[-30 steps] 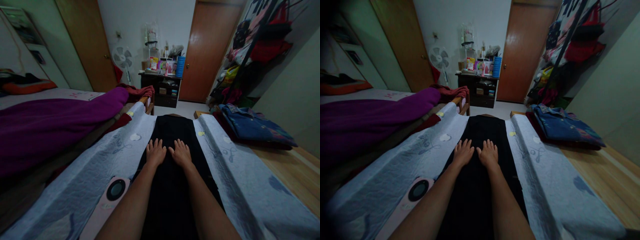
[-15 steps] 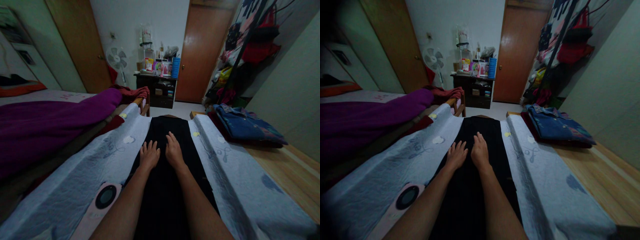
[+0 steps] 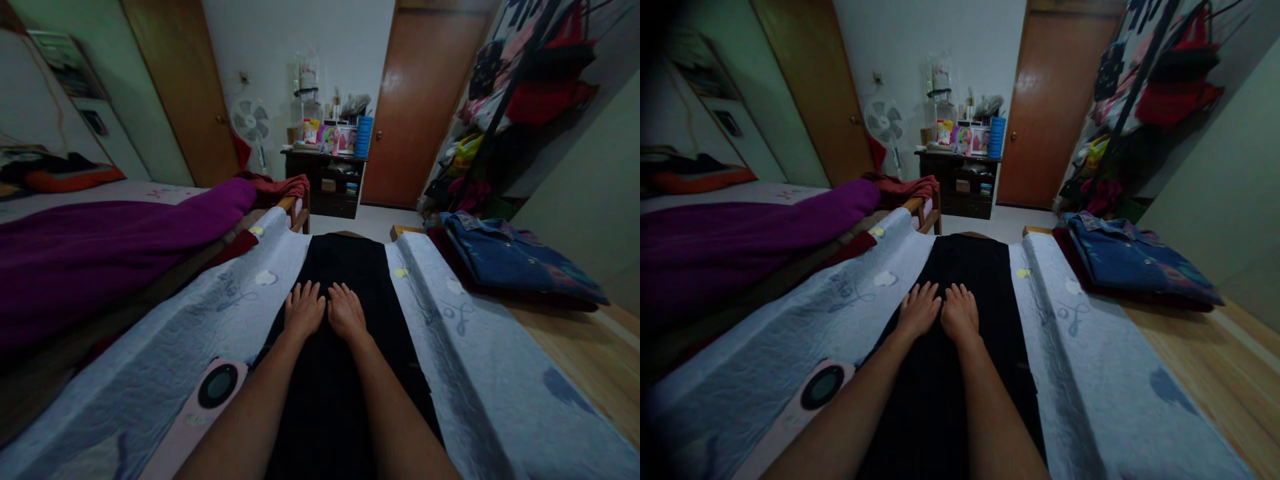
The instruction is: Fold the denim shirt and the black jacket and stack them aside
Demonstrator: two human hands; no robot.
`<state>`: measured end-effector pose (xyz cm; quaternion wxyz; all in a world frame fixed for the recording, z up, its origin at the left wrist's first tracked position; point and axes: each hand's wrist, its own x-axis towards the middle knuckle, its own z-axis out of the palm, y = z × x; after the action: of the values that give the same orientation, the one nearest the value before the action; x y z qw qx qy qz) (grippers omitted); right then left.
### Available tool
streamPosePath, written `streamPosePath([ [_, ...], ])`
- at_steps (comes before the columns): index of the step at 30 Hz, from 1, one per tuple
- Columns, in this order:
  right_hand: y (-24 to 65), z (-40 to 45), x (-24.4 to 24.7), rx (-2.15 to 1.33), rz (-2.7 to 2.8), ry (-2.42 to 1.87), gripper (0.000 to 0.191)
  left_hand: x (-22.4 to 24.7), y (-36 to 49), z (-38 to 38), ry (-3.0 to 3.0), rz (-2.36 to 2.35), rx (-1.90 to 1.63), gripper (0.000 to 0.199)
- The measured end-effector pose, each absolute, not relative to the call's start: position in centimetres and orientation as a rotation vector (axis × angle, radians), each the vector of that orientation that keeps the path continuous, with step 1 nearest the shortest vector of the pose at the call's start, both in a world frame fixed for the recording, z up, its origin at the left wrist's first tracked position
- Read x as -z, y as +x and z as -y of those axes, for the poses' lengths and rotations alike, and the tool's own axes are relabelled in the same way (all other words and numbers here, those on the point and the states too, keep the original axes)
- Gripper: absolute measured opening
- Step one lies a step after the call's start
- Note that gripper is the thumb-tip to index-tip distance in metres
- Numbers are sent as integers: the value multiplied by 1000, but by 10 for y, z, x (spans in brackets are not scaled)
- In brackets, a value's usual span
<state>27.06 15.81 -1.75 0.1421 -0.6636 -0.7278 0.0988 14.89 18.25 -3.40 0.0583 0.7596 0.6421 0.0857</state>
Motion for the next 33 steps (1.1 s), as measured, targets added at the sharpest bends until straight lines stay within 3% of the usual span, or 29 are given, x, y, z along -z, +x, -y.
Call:
streamPosePath([
  [11,270,-159,18,-324,2083,-1923,49,35,151,-231,2305,-1869,-173,58],
  [33,270,-161,21,-300,2082,-1924,50,43,160,-288,2431,-1942,-388,62],
])
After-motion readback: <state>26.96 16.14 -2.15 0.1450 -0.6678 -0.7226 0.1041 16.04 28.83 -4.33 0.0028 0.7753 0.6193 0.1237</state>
